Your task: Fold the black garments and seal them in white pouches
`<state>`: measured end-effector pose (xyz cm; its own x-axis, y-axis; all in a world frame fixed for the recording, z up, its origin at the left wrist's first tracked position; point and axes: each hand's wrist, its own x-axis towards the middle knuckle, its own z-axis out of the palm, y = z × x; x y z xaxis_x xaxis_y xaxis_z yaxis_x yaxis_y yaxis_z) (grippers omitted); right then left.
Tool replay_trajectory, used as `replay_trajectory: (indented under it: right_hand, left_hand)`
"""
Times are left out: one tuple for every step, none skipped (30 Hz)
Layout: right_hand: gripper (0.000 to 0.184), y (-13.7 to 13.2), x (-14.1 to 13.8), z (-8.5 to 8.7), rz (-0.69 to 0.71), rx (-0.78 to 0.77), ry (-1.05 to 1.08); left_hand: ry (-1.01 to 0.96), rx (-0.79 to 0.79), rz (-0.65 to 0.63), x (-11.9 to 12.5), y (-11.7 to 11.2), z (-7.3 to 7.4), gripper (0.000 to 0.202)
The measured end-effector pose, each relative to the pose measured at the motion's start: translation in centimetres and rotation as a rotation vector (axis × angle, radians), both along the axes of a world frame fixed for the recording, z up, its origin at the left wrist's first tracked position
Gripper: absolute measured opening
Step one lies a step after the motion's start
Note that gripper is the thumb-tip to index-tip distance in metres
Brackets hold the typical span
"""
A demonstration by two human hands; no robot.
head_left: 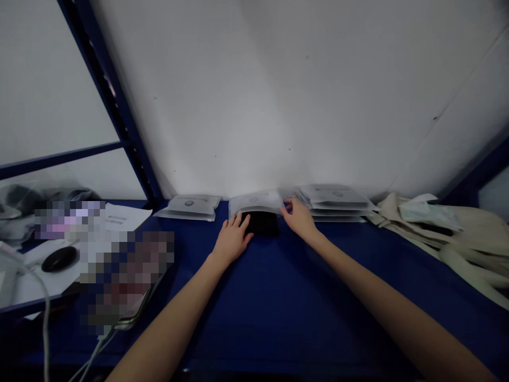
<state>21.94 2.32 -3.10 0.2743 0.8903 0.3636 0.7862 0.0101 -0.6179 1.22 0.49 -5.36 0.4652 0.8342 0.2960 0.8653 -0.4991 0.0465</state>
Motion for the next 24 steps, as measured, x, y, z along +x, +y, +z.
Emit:
replay_trajectory:
  right_hand:
    - [0.029,0.4,0.3,-0.1,0.008,-0.067,0.095]
    - [0.029,0.6,0.4,-0.2,0.027,-0.118,0.174]
    - [0.029,0.7,0.4,-0.3,0.049,-0.151,0.233]
    - [0.031,0.7,0.3,-0.4,0.067,-0.170,0.273]
    - [0.034,0.5,0.1,-0.3,0.083,-0.184,0.303]
    - [0.037,0.3,0.0,-0.3,0.096,-0.199,0.338]
    - [0.040,0.0,-0.1,-0.1,0.108,-0.215,0.370]
    - [0.042,-0.4,-0.2,0.1,0.115,-0.228,0.394]
    - [0.043,-0.7,-0.2,0.4,0.122,-0.243,0.416]
    - [0.044,-1.1,-0.2,0.7,0.132,-0.262,0.440]
    - [0.045,-1.5,-0.1,0.9,0.143,-0.285,0.468]
    - [0.046,-1.9,0.0,1.2,0.158,-0.311,0.498]
    - [0.045,-2.2,0.2,1.4,0.177,-0.342,0.528]
    - [0.042,-2.5,0.3,1.6,0.200,-0.379,0.556]
    - [0.037,-2.8,0.4,1.8,0.224,-0.419,0.579]
    - [0.031,-3.0,0.4,1.9,0.249,-0.456,0.594]
    - [0.024,-3.1,0.5,2.0,0.274,-0.490,0.606]
    - [0.019,-3.2,0.5,2.0,0.298,-0.522,0.616]
    - [0.016,-3.3,0.5,2.0,0.319,-0.553,0.625]
    - [0.014,-3.3,0.5,2.0,0.341,-0.584,0.632]
    - [0.013,-3.3,0.6,2.1,0.365,-0.616,0.637]
    - [0.012,-3.3,0.7,2.1,0.396,-0.653,0.640]
    - [0.012,-3.3,0.8,2.2,0.441,-0.695,0.642]
    - [0.013,-3.4,0.9,2.3,0.503,-0.740,0.646]
  left_hand:
    - [-0.001,-0.001,0.002,0.0,0.0,0.0,0.054]
    - [-0.002,-0.001,0.001,0.0,0.0,0.1,0.054]
    - [-0.004,0.002,-0.002,0.0,0.0,0.1,0.054]
    - [-0.007,0.008,-0.005,0.0,0.0,0.1,0.054]
    - [-0.011,0.014,-0.007,-0.1,0.1,0.1,0.054]
    - [-0.015,0.019,-0.010,-0.1,0.1,0.0,0.053]
    - [-0.017,0.022,-0.016,-0.2,0.1,0.0,0.054]
    - [-0.016,0.024,-0.027,-0.2,0.1,0.0,0.054]
    - [-0.014,0.024,-0.040,-0.3,0.1,0.1,0.055]
    - [-0.010,0.024,-0.060,-0.3,0.1,0.1,0.056]
    - [-0.008,0.023,-0.085,-0.4,0.0,0.2,0.058]
    - [-0.006,0.022,-0.111,-0.4,-0.1,0.3,0.060]
    - [-0.003,0.020,-0.136,-0.4,-0.2,0.4,0.063]
    - [0.001,0.018,-0.159,-0.3,-0.4,0.5,0.066]
    - [0.007,0.017,-0.176,-0.3,-0.5,0.6,0.068]
    - [0.014,0.016,-0.184,-0.3,-0.6,0.7,0.069]
    - [0.021,0.017,-0.182,-0.2,-0.7,0.8,0.067]
    - [0.026,0.020,-0.174,-0.2,-0.7,0.8,0.064]
    - [0.027,0.025,-0.161,-0.2,-0.7,0.9,0.061]
    - [0.027,0.032,-0.147,-0.2,-0.7,0.9,0.059]
    - [0.026,0.037,-0.132,-0.2,-0.7,0.9,0.057]
    - [0.025,0.042,-0.118,-0.3,-0.7,1.0,0.055]
    - [0.026,0.046,-0.105,-0.3,-0.6,1.1,0.054]
    - [0.029,0.050,-0.094,-0.3,-0.6,1.2,0.052]
